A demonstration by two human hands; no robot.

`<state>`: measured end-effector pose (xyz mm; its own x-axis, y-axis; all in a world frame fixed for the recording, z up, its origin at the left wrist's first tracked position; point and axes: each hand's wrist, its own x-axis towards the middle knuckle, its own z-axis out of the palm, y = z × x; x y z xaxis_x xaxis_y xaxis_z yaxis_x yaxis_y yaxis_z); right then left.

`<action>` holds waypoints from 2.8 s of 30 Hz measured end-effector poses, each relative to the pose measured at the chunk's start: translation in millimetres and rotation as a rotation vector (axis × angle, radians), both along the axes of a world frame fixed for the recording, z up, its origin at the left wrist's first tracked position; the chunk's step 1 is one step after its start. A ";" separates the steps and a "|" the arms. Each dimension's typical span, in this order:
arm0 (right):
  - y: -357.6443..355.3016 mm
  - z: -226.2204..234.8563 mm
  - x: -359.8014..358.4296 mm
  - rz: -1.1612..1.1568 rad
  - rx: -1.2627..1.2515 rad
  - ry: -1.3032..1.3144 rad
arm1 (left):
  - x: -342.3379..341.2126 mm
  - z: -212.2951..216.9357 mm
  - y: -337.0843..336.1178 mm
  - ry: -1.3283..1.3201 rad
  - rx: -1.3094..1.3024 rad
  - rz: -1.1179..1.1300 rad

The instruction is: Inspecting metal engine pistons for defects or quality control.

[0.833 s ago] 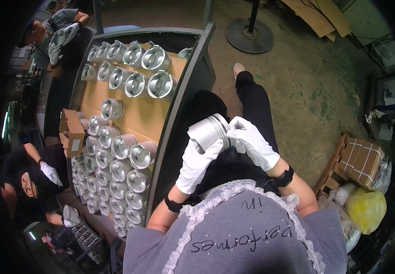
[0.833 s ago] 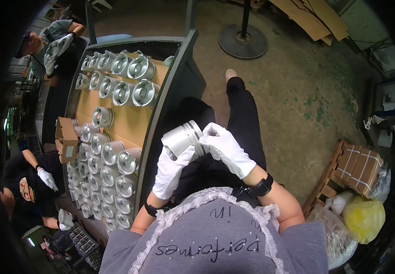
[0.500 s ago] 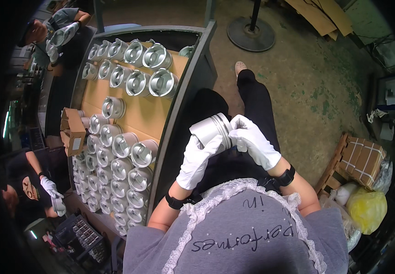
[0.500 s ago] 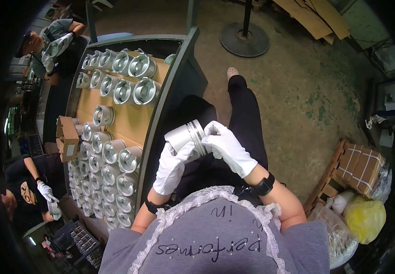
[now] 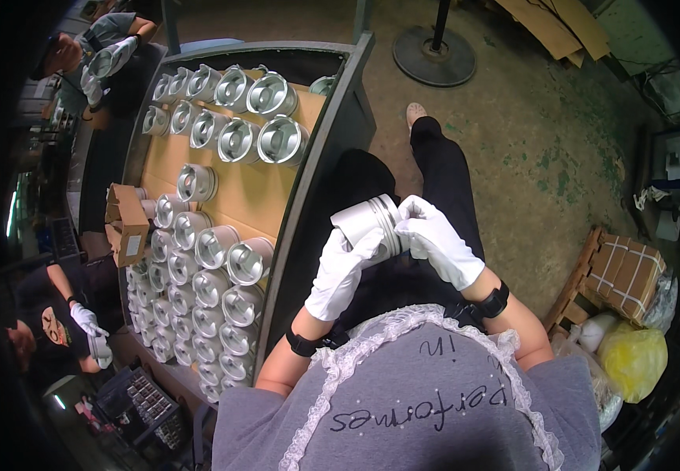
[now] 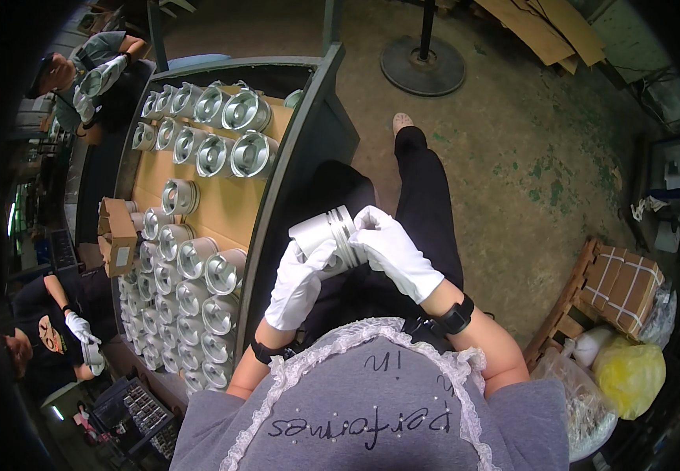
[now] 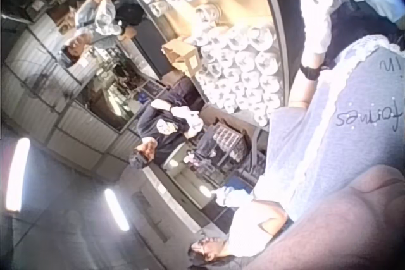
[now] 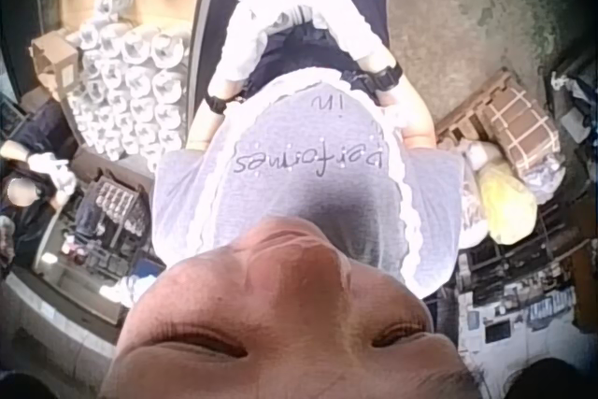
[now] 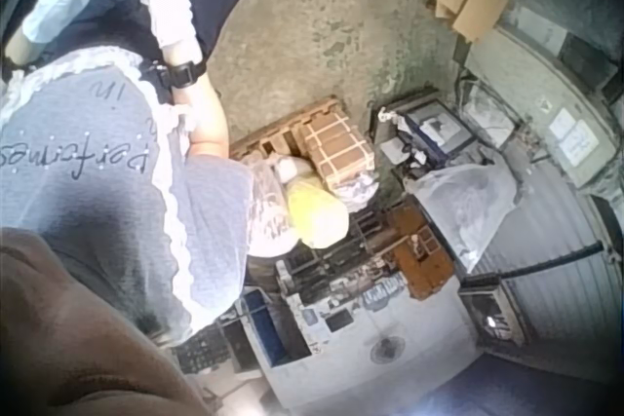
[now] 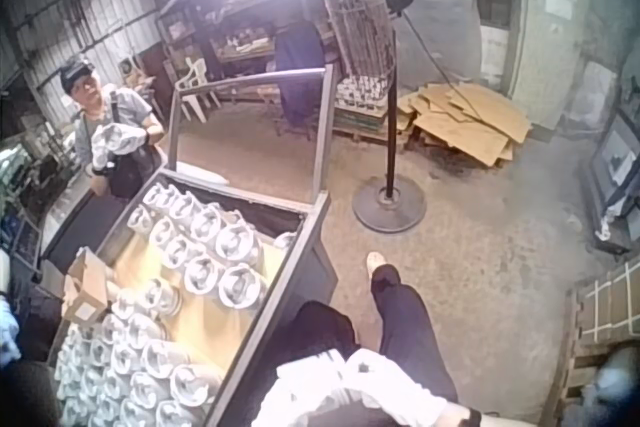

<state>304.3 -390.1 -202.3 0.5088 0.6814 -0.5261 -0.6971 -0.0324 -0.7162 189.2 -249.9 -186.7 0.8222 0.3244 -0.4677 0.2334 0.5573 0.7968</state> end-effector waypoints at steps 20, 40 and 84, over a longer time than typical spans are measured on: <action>-2.7 -18.5 -0.8 -0.160 0.044 0.282 | 13.0 23.3 14.2 -0.060 0.047 -0.010; 2.2 -11.5 -5.5 0.055 0.717 1.237 | 71.1 18.9 49.2 -0.149 0.160 -0.258; 5.5 49.6 -6.8 -0.031 -0.049 -1.212 | 51.6 -39.4 15.1 -0.636 -0.809 -0.165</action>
<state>297.5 -384.6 -152.7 0.7047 0.6531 0.2773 0.4233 -0.0734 -0.9030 240.7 -234.8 -226.1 0.9987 -0.0318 0.0398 0.0231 0.9791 0.2022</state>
